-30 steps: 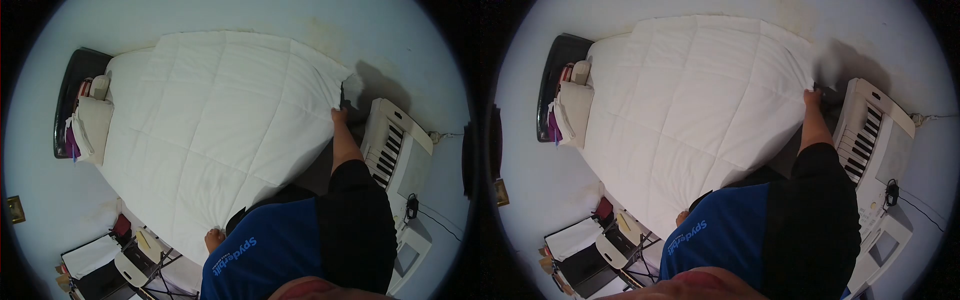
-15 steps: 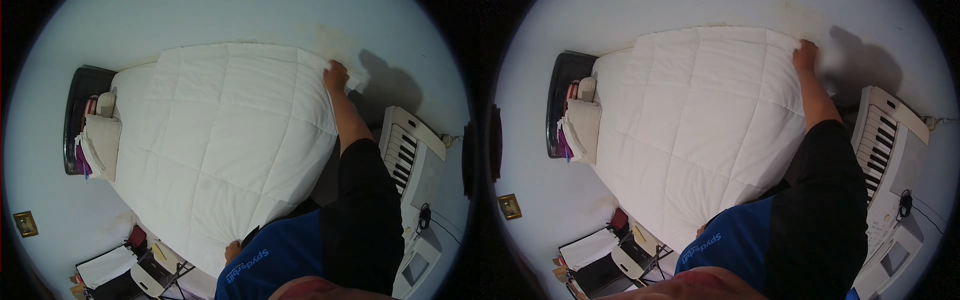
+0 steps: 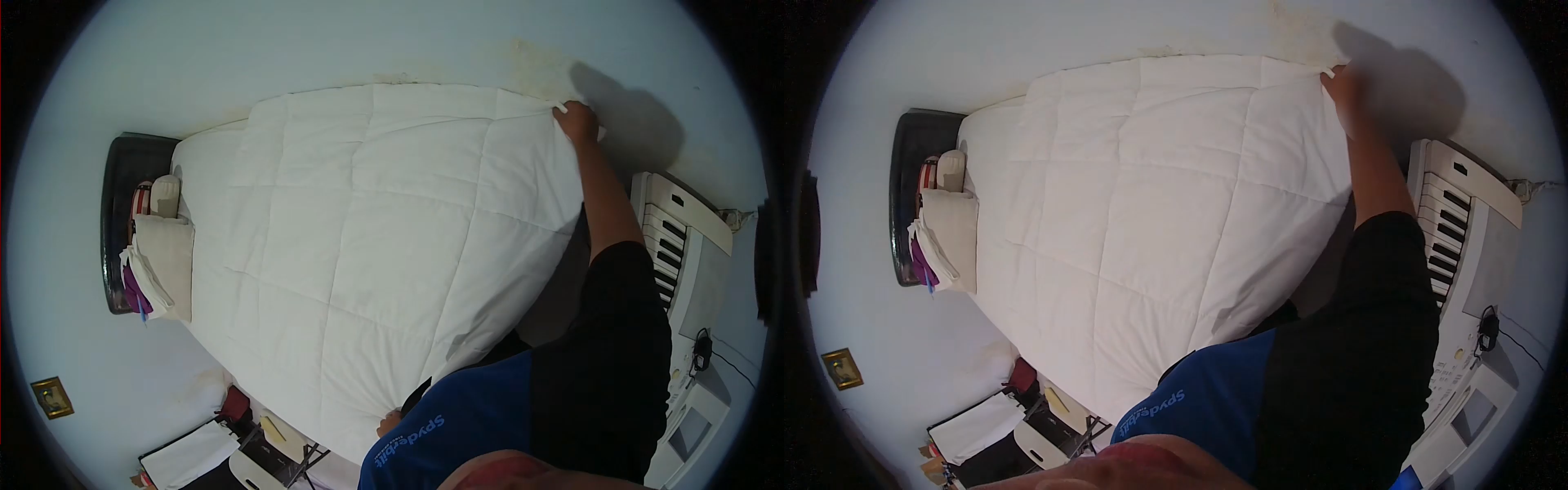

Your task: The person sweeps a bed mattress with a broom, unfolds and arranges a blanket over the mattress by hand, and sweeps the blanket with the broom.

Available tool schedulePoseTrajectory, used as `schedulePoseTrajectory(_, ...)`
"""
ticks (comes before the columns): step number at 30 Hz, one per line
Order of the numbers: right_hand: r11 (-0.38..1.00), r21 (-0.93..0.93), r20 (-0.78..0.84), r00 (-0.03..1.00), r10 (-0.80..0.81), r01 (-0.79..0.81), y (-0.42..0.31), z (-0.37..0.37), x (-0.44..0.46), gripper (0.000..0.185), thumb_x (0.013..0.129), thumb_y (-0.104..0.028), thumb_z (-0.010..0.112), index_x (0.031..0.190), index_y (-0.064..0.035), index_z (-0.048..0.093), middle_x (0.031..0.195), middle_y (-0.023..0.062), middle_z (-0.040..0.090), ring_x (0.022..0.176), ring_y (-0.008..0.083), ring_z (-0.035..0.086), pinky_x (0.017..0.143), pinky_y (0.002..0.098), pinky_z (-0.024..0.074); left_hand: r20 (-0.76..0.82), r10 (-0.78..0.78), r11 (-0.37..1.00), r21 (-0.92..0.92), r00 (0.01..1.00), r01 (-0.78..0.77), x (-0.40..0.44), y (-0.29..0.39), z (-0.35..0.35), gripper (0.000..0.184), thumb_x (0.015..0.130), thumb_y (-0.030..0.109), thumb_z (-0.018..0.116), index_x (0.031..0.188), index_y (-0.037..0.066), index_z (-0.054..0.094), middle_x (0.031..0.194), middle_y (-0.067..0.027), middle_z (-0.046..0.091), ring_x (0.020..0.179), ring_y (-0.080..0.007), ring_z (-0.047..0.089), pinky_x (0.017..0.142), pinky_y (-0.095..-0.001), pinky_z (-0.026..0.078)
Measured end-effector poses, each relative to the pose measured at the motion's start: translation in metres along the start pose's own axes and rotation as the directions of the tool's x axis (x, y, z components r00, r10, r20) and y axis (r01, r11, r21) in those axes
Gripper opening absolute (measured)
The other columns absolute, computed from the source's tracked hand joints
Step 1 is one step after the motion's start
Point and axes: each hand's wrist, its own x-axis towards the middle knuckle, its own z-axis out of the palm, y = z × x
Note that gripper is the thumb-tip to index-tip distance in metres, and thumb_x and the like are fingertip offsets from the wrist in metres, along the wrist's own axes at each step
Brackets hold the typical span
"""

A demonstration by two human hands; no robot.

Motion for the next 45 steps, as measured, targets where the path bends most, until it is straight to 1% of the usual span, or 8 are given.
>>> schedulePoseTrajectory(4, 0.981, -0.191, -0.091, 0.994, -0.058, 0.04, -0.014, 0.011, -0.026, 0.028, 0.07, -0.028, 0.056, 0.087, -0.0064, 0.056, 0.085, 0.0122, 0.058, 0.08, 0.028, 0.054, 0.069, 0.0374, 0.0415, 0.699, -0.599, 0.801, 0.533, 0.391, 0.274, 0.056, 0.039, -0.029, 0.032, 0.075, 0.036, 0.044, 0.098, 0.014, 0.05, 0.101, -0.0062, 0.053, 0.092, -0.0245, 0.051, 0.072, -0.0371, 0.044)
schedulePoseTrajectory(10, 0.906, -0.121, -0.403, 0.814, -0.419, 0.406, -0.068, 0.033, -0.092, 0.056, 0.072, -0.032, 0.054, 0.12, -0.0124, 0.035, 0.124, 0.0123, 0.035, 0.112, 0.032, 0.034, 0.087, 0.04, 0.0315, 0.694, -0.518, 0.851, 0.361, 0.499, 0.381, 0.05, 0.038, -0.036, 0.028, 0.074, 0.032, 0.047, 0.091, 0.011, 0.054, 0.093, -0.0105, 0.055, 0.087, -0.0286, 0.052, 0.071, -0.0382, 0.044)
schedulePoseTrajectory(13, 0.948, 0.104, 0.206, 0.927, -0.315, 0.3, -0.066, 0.08, -0.103, 0.064, 0.073, -0.031, 0.052, 0.127, -0.0126, 0.024, 0.131, 0.0143, 0.021, 0.12, 0.0309, 0.021, 0.092, 0.0484, 0.0233, 0.681, -0.499, 0.862, 0.327, 0.536, 0.388, 0.034, 0.033, -0.032, 0.027, 0.073, 0.03, 0.048, 0.088, 0.009, 0.055, 0.091, -0.0113, 0.056, 0.085, -0.0301, 0.052, 0.071, -0.0384, 0.044)
schedulePoseTrajectory(17, 0.871, 0.216, 0.449, 0.837, 0.312, -0.441, -0.075, 0.101, -0.088, 0.064, 0.074, -0.032, 0.051, 0.129, -0.0158, 0.02, 0.133, 0.0148, 0.016, 0.122, 0.0322, 0.016, 0.093, 0.052, 0.0188, 0.665, -0.375, 0.919, 0.177, 0.646, 0.351, 0.022, 0.018, -0.023, 0.026, 0.071, 0.027, 0.051, 0.088, 0.008, 0.054, 0.09, -0.0124, 0.055, 0.083, -0.0312, 0.051, 0.073, -0.0381, 0.042)
schedulePoseTrajectory(23, 0.948, -0.055, 0.283, 0.915, -0.288, 0.315, -0.159, 0.053, -0.244, 0.063, 0.07, -0.032, 0.056, 0.125, -0.0211, 0.029, 0.133, 0.0139, 0.015, 0.124, 0.0303, 0.009, 0.091, 0.058, 0.0162, 0.511, -0.417, 0.712, -0.331, 0.752, 0.619, -0.015, 0.003, -0.008, 0.027, 0.064, 0.018, 0.057, 0.087, 0.005, 0.053, 0.089, -0.0152, 0.054, 0.087, -0.0324, 0.048, 0.081, -0.0355, 0.036)
schedulePoseTrajectory(28, 0.643, 0.308, 0.674, 0.317, -0.667, 0.701, -0.204, 0.029, -0.447, 0.086, 0.058, -0.039, 0.066, 0.129, -0.0241, 0.019, 0.135, 0.017, 0.003, 0.123, 0.0363, -0.002, 0.083, 0.0684, 0.0091, 0.124, -0.476, 0.807, -0.33, 0.87, 0.489, -0.052, -0.016, -0.036, 0.04, 0.061, 0.017, 0.06, 0.099, 0.007, 0.05, 0.106, -0.0182, 0.046, 0.102, -0.0328, 0.039, 0.087, -0.0395, 0.032)
schedulePoseTrajectory(35, 0.577, 0.148, 0.879, 0.16, -0.448, 0.803, -0.248, 0.02, -0.52, 0.117, 0.041, -0.046, 0.074, 0.13, -0.0259, 0.001, 0.133, 0.0186, -0.016, 0.119, 0.0421, -0.016, 0.078, 0.072, 0.0073, 0.246, -0.932, 0.27, -0.021, 0.266, 0.963, -0.116, -0.1, -0.064, 0.096, 0.056, 0.038, 0.068, 0.13, 0.019, 0.011, 0.132, -0.0244, -0.002, 0.121, -0.042, 0.0, 0.085, -0.0652, 0.014)
schedulePoseTrajectory(45, 0.631, -0.271, 0.871, 0.464, -0.161, 0.727, -0.287, 0.035, -0.549, 0.133, 0.035, -0.028, 0.082, 0.126, -0.0313, -0.016, 0.131, 0.0109, -0.026, 0.119, 0.0369, -0.02, 0.084, 0.0685, 0.0093, 0.606, -0.775, 0.225, -0.004, 0.181, 0.974, -0.129, -0.151, -0.032, 0.127, 0.05, 0.058, 0.066, 0.121, 0.01, -0.027, 0.117, -0.0367, -0.029, 0.108, -0.0523, -0.027, 0.085, -0.0633, -0.008)
